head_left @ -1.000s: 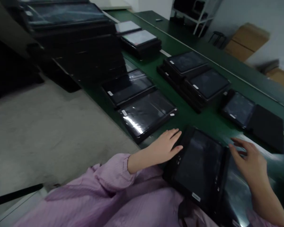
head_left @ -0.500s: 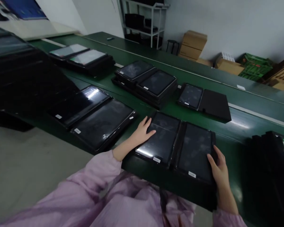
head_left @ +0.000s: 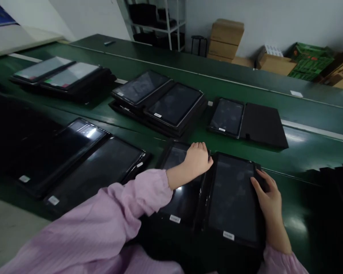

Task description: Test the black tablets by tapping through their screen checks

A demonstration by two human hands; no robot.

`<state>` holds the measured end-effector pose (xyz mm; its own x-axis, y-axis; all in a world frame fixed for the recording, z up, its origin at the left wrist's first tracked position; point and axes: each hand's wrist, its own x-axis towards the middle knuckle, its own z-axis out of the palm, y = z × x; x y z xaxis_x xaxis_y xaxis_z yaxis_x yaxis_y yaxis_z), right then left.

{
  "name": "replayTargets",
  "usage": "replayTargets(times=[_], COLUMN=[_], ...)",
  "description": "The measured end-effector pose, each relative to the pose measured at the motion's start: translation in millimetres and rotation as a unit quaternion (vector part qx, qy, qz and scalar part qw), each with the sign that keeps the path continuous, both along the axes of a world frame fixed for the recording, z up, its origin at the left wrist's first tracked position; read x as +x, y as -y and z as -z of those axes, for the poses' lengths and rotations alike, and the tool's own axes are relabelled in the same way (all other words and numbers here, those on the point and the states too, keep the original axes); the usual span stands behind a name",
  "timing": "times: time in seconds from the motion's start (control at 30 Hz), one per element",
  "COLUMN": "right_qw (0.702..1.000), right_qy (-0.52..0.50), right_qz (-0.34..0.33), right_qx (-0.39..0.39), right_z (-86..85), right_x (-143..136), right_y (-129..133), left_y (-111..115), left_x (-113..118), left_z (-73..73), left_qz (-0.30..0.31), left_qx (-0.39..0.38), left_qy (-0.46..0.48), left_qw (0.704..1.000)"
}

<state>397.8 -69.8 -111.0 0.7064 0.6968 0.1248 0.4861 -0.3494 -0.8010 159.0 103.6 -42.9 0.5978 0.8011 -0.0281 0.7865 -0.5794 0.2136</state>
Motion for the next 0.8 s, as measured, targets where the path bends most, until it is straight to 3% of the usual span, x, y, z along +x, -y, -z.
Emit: replayTargets(times=[0.17, 0.53, 0.6, 0.67, 0.73, 0.8], right_qw=[1.0, 1.0, 0.999, 0.998, 0.995, 0.99], right_qy=[-0.004, -0.025, -0.044, -0.07, -0.104, -0.142], right_qz=[0.001, -0.013, -0.012, -0.01, -0.007, 0.004], right_qx=[-0.001, 0.003, 0.0, -0.002, -0.002, -0.004], right_z=[-5.7, -12.3, -13.7, -15.2, -17.0, -19.5], right_x=[-10, -7, -5, -5, -6, -9], right_y=[16, 8, 6, 7, 12, 21], left_y=[1, -1, -7, -13, -15, -7], left_x=[-2, 2, -13, -40, -75, -114], left_z=[2.8, -12.3, -14.5, -14.6, -10.2, 0.6], left_qz=[0.006, -0.004, 0.016, 0.011, -0.053, -0.151], left_qx=[-0.014, -0.049, -0.069, -0.11, -0.135, -0.106], left_qy=[-0.018, 0.011, 0.045, 0.136, 0.264, 0.349], left_qw=[1.0, 0.999, 0.996, 0.984, 0.953, 0.919])
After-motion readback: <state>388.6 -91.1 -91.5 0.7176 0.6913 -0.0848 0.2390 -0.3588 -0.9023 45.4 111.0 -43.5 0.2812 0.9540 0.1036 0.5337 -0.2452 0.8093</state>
